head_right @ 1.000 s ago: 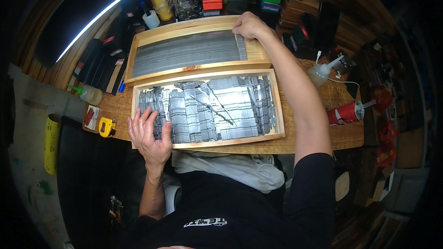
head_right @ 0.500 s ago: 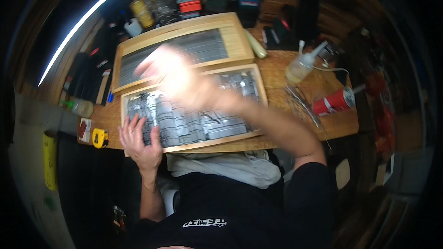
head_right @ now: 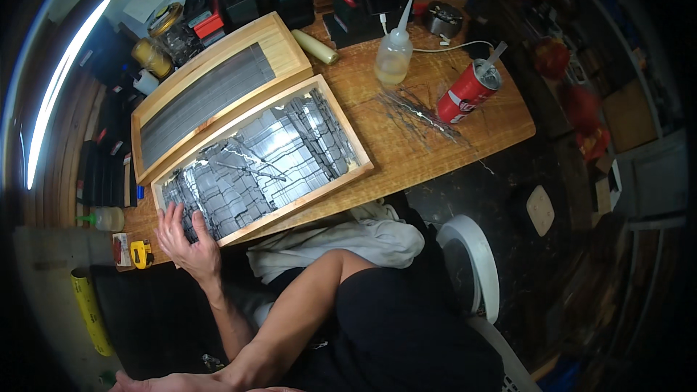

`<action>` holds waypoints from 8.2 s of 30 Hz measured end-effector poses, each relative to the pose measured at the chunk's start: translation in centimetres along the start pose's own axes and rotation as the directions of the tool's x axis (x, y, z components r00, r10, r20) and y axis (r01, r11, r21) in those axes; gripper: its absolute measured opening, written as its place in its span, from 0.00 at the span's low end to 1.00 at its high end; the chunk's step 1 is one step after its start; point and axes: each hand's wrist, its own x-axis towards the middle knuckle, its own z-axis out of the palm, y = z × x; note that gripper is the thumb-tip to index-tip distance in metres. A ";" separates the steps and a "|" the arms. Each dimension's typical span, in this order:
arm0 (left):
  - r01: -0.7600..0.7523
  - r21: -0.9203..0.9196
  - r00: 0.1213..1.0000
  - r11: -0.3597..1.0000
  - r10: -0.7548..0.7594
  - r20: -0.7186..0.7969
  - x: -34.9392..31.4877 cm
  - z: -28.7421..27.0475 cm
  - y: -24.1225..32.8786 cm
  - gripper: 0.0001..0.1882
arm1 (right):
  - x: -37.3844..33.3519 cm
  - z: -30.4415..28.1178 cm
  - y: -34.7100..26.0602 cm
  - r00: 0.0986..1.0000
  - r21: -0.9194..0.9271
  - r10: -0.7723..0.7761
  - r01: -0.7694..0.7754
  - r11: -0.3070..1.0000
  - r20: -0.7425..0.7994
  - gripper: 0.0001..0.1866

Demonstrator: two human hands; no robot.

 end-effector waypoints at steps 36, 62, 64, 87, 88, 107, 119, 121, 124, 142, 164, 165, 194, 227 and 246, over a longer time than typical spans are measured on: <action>0.040 0.050 0.999 0.998 -0.039 -0.021 -0.8 -1.5 -2.4 0.21 | -7.3 -3.9 -9.4 0.960 -0.990 -0.247 0.139 0.004 0.134 0.13; -0.445 -0.651 0.662 0.615 0.715 0.223 0.1 4.2 18.0 0.32 | -24.0 -6.6 -30.9 0.793 -0.140 -0.584 -0.607 -0.782 -0.173 0.09; -0.435 -0.657 0.672 0.616 0.707 0.218 0.3 4.1 18.1 0.30 | -23.2 -6.3 -31.4 0.765 -0.138 -0.593 -0.635 -0.760 -0.250 0.09; 0.632 -0.771 0.705 0.079 0.355 0.614 6.1 5.5 18.4 0.05 | -20.7 1.3 -22.8 0.751 -0.450 -0.657 -0.565 -0.692 0.067 0.10; 0.629 -0.773 0.711 0.086 0.338 0.616 6.4 5.3 18.2 0.04 | -20.8 1.2 -22.7 0.739 -0.469 -0.668 -0.561 -0.682 0.086 0.12; 0.781 -0.565 0.598 -0.265 0.056 0.800 -5.3 -3.6 9.5 0.11 | -20.7 -4.1 -23.0 0.204 -0.240 -0.840 -0.966 -0.092 -0.503 0.14; 0.829 -0.481 0.533 -0.285 0.143 0.834 -7.0 -2.6 8.7 0.13 | -19.1 -4.2 -24.1 0.078 -0.108 -0.800 -0.994 -0.016 -0.595 0.13; 0.838 -0.472 0.522 -0.274 0.149 0.840 -7.1 -2.5 8.5 0.13 | -18.9 -4.3 -24.6 0.088 -0.088 -0.803 -0.995 -0.044 -0.590 0.13; 0.844 -0.456 0.510 -0.281 0.160 0.845 -7.4 -2.4 8.3 0.13 | -18.3 -4.0 -25.4 0.069 -0.055 -0.782 -0.997 -0.045 -0.620 0.14; 0.875 -0.405 0.462 -0.264 0.210 0.862 -7.5 -2.0 8.5 0.14 | -17.1 -5.6 -25.9 0.081 0.121 -0.878 -0.980 -0.156 -0.471 0.19; 0.826 -0.486 0.532 -0.284 0.108 0.840 -6.2 -1.9 9.9 0.13 | -17.6 -1.1 -21.3 0.499 -0.238 -0.840 -0.860 -0.451 -0.213 0.06; 0.810 -0.495 0.546 -0.315 0.097 0.832 -6.2 -1.9 9.6 0.14 | -16.9 -0.5 -19.1 0.529 -0.297 -0.818 -0.837 -0.459 -0.227 0.06; 0.766 -0.491 0.550 -0.415 0.027 0.835 -8.6 -2.0 8.7 0.12 | -17.7 -6.4 -22.9 0.224 -0.110 -0.949 -0.973 -0.204 -0.223 0.12; 0.792 -0.547 0.558 -0.269 -0.041 0.829 -7.9 -1.7 7.5 0.11 | -18.9 -7.1 -9.8 0.809 -0.355 -0.551 -0.586 -0.729 -0.205 0.04; 0.811 -0.465 0.515 -0.356 0.057 0.855 -8.5 -1.8 8.0 0.11 | -18.2 -5.9 -23.3 0.212 -0.143 -0.924 -0.974 -0.174 -0.318 0.13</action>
